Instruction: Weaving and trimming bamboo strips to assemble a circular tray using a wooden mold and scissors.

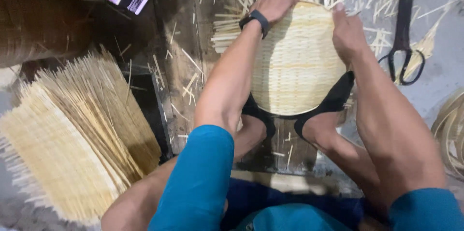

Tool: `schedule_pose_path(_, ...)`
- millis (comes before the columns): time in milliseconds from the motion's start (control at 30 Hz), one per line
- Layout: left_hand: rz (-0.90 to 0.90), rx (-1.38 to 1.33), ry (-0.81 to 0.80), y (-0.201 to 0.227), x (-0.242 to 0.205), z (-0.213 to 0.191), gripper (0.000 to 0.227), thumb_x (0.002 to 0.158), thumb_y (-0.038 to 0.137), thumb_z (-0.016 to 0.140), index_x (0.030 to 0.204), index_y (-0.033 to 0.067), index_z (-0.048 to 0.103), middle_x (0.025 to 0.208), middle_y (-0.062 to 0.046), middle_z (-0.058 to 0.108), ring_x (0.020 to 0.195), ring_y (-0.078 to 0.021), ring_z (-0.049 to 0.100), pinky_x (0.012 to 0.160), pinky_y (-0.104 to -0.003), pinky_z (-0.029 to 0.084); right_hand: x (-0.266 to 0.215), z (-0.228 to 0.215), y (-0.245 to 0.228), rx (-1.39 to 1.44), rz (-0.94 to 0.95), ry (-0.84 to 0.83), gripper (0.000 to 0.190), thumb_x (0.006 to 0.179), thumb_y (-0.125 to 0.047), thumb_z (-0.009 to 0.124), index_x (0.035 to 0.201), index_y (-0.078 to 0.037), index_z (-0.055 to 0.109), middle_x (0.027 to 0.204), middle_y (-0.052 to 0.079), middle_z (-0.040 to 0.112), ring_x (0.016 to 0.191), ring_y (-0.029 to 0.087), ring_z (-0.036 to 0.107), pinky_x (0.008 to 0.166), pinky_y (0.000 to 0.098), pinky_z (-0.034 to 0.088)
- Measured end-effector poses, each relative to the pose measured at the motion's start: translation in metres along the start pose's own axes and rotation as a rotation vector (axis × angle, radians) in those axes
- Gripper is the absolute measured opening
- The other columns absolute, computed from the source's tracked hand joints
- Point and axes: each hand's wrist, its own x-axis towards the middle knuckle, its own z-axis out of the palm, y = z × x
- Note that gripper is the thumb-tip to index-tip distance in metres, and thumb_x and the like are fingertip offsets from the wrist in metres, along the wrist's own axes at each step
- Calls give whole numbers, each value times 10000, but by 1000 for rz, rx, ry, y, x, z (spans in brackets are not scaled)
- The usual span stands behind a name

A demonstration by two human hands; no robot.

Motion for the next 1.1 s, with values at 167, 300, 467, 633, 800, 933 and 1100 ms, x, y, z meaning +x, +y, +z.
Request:
schedule_pose_path(167,65,21,57,-4,0,-2,634,939,665,407,1321,237,677,1321,-137,658,1219,-365,608,1058,-511,455,-28,0,-71,-249,-124,382,500,1107,-365,439,1028,82,650,1071,317,665,1043,454,618,930,541,447)
schedule_pose_path(300,254,-127,343,-35,15,26,600,1024,445,409,1511,95,391,1434,-199,566,1295,-362,566,1066,-515,439,42,54,-72,-150,-611,115,485,1189,-386,377,1118,3,658,1116,254,662,1084,427,621,944,540,483)
schedule_pose_path(467,211,-183,744,-45,-77,14,464,1113,251,369,1554,134,454,1207,-137,700,1114,-247,674,997,-415,550,15,58,-128,-727,-665,-130,595,1180,-477,319,1047,-115,771,936,156,688,922,322,662,788,489,511)
schedule_pose_path(633,-331,-188,332,-51,-117,10,818,1142,517,120,1024,59,788,920,-232,786,909,-353,715,837,-494,576,10,62,-152,-920,-349,-277,796,1002,-799,322,1176,-182,793,702,125,682,662,289,715,547,427,539)
schedule_pose_path(800,-331,-205,460,-61,-94,6,891,970,687,120,1098,90,769,1049,-286,717,1059,-494,644,922,-567,493,12,64,-160,-906,-395,-247,737,992,-774,350,1169,-213,795,653,100,655,578,206,585,477,349,428)
schedule_pose_path(933,-362,-278,374,-72,-85,16,895,960,694,135,1076,75,770,1054,-265,723,1046,-480,664,904,-545,516,-3,60,-171,-915,-321,-272,679,1030,-691,352,1257,-173,728,680,162,689,624,253,602,544,416,489)
schedule_pose_path(1100,-349,-287,389,-74,-86,19,878,978,693,164,1009,70,782,976,-224,774,948,-416,737,814,-517,571,12,33,-56,-546,-1010,212,261,1099,-298,587,1098,-81,734,1122,148,667,1070,306,618,968,435,499)
